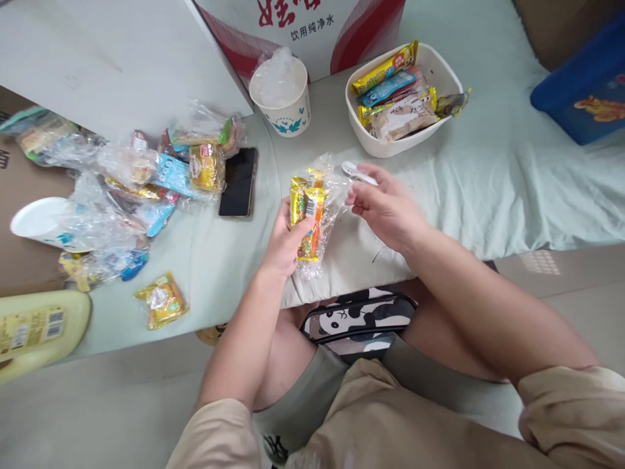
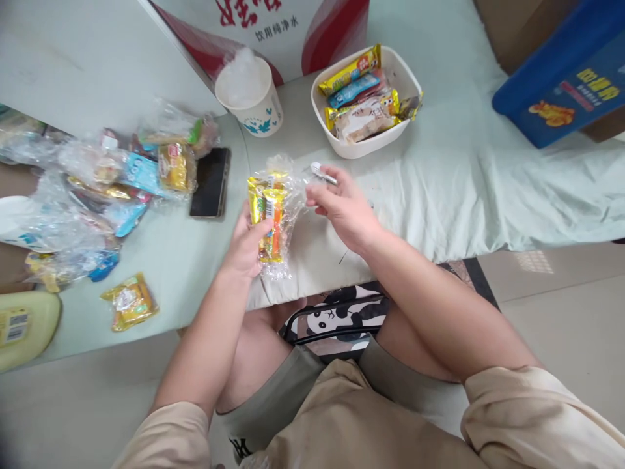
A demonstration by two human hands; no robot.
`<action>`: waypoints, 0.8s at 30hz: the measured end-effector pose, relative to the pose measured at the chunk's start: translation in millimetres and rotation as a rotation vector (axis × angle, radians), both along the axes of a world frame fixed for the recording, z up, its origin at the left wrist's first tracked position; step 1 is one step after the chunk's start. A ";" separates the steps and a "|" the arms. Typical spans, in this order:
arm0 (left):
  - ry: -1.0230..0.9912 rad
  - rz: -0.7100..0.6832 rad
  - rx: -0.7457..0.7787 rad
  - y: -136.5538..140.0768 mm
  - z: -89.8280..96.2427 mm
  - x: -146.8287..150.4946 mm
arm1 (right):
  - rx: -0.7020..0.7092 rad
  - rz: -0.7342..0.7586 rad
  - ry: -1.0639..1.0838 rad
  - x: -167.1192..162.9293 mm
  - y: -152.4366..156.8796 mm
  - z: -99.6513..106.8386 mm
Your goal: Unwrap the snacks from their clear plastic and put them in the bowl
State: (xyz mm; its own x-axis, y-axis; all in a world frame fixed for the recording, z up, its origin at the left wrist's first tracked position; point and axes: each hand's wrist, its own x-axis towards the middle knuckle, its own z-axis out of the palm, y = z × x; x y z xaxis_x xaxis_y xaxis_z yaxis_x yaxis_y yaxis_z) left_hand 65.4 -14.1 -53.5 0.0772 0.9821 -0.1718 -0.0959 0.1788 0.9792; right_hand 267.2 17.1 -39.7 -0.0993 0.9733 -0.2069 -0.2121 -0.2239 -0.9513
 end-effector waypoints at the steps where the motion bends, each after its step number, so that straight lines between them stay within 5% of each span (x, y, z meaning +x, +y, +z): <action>1: 0.048 0.054 0.063 0.6 -2.6 0.3 | -0.008 -0.005 0.002 -2.0 -1.2 0.6; 4: 0.187 0.190 0.223 3.0 -7.9 -2.2 | 0.016 -0.049 0.057 -4.8 -5.2 6.3; 8: 0.272 0.204 0.304 4.5 -9.4 -5.4 | -0.056 -0.004 0.250 -1.6 -9.2 18.6; 13: 0.115 0.293 0.278 5.5 -1.9 -2.4 | -0.161 0.076 0.335 9.3 -4.8 16.8; 18: -0.213 0.279 -0.021 6.4 5.8 6.4 | 0.159 0.067 -0.046 -0.4 -6.1 0.4; 21: -0.194 0.306 0.021 6.1 3.6 14.6 | 0.376 0.216 -0.260 -14.7 -14.6 0.0; 24: -0.095 0.390 0.152 5.3 -0.4 19.7 | 0.447 0.137 -0.431 -24.4 -24.2 6.2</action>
